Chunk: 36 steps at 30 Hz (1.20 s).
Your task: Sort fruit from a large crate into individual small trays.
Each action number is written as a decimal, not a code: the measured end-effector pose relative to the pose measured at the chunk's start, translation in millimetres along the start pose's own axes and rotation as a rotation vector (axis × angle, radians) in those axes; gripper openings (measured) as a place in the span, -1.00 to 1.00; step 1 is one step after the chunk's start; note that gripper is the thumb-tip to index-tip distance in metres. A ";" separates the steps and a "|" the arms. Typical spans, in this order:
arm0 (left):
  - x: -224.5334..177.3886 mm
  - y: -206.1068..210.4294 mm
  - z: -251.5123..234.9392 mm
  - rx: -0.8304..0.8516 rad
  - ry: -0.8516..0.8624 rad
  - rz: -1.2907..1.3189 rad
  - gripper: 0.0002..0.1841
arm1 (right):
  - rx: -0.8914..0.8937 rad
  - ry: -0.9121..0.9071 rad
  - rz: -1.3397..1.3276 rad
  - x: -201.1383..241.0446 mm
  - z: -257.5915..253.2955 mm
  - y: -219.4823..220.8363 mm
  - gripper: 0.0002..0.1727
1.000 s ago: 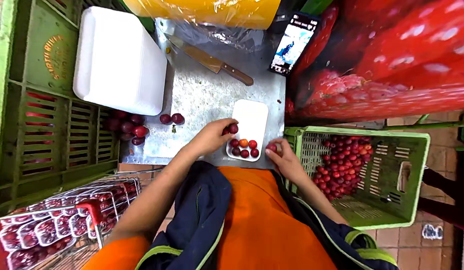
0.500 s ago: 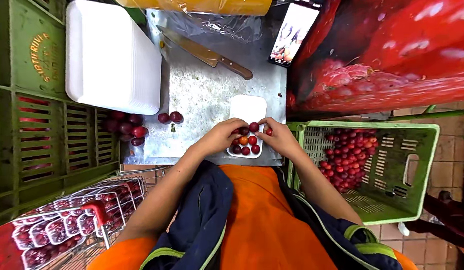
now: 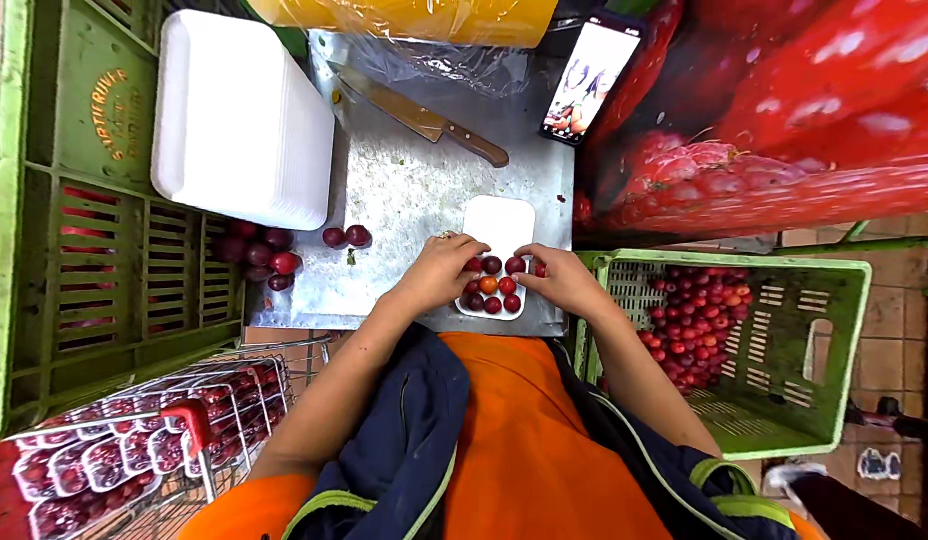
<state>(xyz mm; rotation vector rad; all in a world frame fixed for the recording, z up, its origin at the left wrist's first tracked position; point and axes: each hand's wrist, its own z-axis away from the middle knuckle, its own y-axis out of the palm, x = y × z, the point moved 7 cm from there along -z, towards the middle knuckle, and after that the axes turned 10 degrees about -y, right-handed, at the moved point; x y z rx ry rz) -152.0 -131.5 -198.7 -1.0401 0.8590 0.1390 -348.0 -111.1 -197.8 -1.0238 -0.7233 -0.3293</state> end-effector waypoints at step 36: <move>4.3 0.8 8.2 -0.159 -0.158 0.100 -0.71 | 0.132 -0.216 -0.055 18.3 -16.8 3.7 -0.50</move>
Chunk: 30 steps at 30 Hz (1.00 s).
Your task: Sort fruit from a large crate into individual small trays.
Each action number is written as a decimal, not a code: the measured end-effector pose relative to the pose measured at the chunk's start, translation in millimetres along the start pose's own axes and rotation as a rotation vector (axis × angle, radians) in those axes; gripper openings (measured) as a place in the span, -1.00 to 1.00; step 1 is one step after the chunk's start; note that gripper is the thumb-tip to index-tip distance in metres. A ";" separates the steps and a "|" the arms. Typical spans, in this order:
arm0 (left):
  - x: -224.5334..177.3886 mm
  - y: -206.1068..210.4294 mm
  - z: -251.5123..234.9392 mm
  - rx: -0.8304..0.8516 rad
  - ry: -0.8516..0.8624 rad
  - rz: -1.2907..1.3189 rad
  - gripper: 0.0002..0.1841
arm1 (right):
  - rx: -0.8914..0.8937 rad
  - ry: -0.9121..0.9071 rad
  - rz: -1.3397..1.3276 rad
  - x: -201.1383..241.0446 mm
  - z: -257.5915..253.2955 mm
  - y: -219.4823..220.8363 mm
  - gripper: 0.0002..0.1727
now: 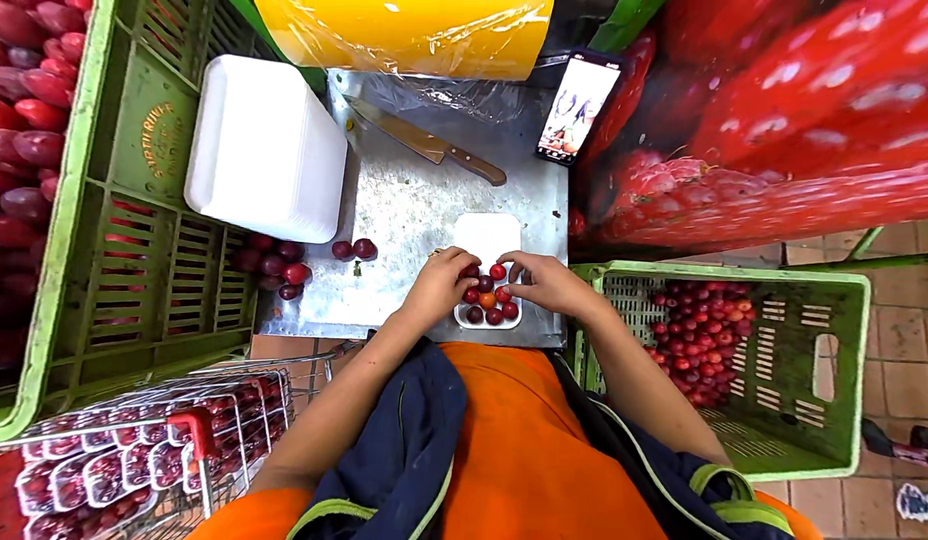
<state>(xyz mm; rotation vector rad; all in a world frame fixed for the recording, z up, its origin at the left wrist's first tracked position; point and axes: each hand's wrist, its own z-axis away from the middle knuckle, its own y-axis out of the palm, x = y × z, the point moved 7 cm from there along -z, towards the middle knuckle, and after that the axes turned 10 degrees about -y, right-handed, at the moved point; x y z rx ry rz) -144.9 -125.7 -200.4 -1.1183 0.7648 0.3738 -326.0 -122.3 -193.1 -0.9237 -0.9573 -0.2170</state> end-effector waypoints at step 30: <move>-8.3 -4.5 -14.8 0.116 -0.123 0.022 -0.64 | -0.046 0.012 -0.031 1.6 -10.9 -30.4 -0.62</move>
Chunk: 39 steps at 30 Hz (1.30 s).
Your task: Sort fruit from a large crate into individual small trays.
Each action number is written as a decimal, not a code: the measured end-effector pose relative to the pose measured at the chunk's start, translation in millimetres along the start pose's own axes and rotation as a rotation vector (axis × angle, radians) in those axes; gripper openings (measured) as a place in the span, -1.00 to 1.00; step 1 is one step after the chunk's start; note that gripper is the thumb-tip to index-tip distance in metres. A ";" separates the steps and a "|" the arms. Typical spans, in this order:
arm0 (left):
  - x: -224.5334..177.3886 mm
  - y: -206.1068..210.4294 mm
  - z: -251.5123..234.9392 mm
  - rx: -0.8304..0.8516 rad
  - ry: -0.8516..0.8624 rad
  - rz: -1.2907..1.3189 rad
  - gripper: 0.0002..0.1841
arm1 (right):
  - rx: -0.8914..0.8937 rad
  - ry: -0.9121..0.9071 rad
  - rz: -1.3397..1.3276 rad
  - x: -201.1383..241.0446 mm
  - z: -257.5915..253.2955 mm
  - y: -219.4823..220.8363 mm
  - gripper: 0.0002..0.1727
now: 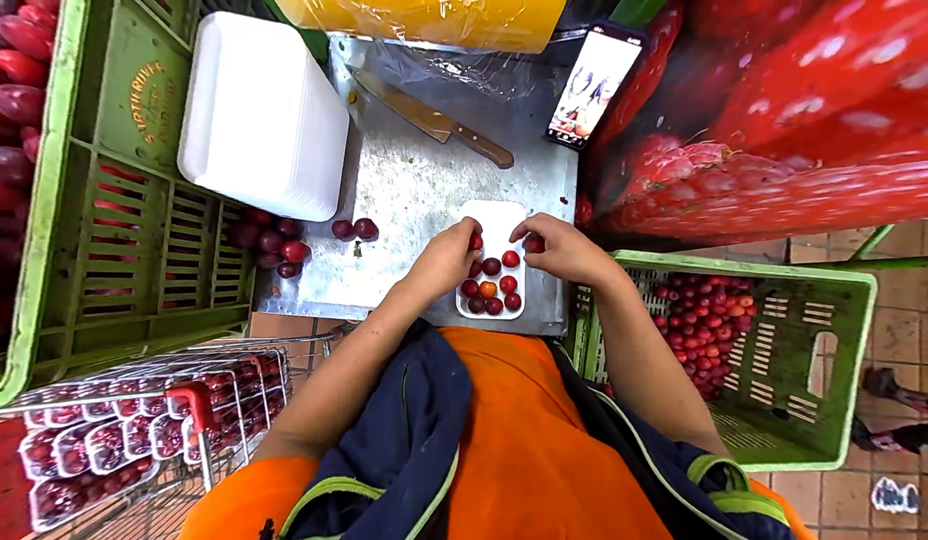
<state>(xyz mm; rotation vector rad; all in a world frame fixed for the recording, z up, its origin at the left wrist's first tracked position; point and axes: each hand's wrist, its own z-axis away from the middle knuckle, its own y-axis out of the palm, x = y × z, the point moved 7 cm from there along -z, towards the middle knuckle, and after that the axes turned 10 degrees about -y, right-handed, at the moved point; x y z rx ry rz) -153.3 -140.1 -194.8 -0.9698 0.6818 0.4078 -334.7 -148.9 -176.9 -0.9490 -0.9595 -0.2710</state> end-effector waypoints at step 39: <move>-32.5 31.8 22.6 -0.047 0.467 -0.281 -0.58 | -0.588 1.272 0.215 -291.7 380.2 36.8 -0.19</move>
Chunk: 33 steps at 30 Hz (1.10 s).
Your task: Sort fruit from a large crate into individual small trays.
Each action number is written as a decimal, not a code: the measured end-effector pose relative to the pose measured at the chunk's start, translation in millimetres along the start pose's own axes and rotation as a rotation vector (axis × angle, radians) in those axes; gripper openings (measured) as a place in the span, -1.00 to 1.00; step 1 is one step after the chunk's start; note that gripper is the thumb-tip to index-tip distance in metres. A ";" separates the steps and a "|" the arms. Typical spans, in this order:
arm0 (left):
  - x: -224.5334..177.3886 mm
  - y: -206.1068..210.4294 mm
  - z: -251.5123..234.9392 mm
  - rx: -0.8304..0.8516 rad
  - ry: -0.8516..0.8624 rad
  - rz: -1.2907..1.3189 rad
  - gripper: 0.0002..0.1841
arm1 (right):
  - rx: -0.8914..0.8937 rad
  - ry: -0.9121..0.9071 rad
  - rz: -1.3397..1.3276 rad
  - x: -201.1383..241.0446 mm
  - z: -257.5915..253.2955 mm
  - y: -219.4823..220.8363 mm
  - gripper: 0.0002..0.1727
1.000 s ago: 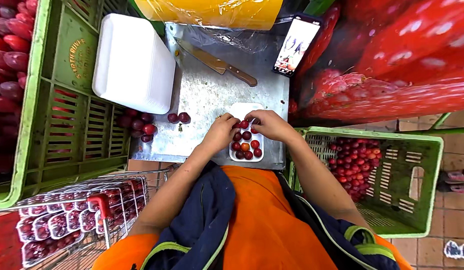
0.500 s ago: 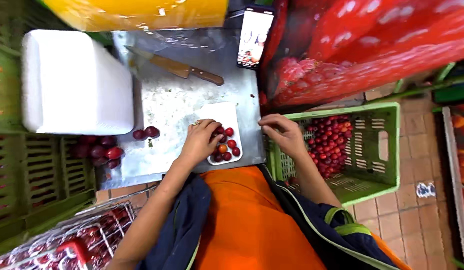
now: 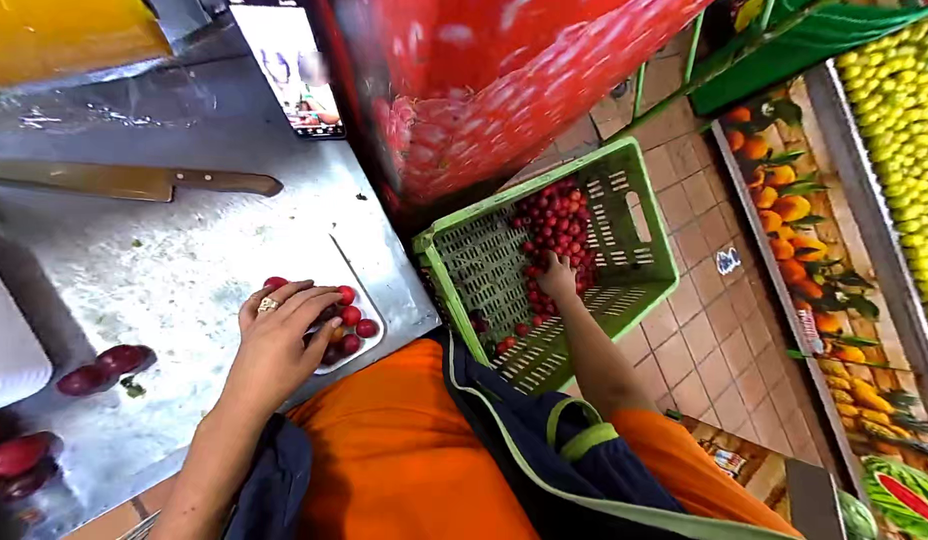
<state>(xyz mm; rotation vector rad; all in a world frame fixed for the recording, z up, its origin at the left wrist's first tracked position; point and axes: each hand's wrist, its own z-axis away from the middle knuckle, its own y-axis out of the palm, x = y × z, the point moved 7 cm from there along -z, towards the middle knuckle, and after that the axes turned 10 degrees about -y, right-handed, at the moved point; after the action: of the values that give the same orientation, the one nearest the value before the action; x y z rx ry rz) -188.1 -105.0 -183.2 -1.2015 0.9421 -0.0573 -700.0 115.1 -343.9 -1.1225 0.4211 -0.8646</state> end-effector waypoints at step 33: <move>-29.9 6.6 -9.5 0.099 -0.056 0.016 -0.62 | -0.243 0.157 -0.487 17.6 8.2 64.1 -0.52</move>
<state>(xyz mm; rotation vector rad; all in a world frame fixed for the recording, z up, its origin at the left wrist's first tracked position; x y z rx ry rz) -216.0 -94.5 -171.3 -1.0988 0.8894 -0.0567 -658.8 117.0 -396.7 -1.4157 0.3943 -1.3620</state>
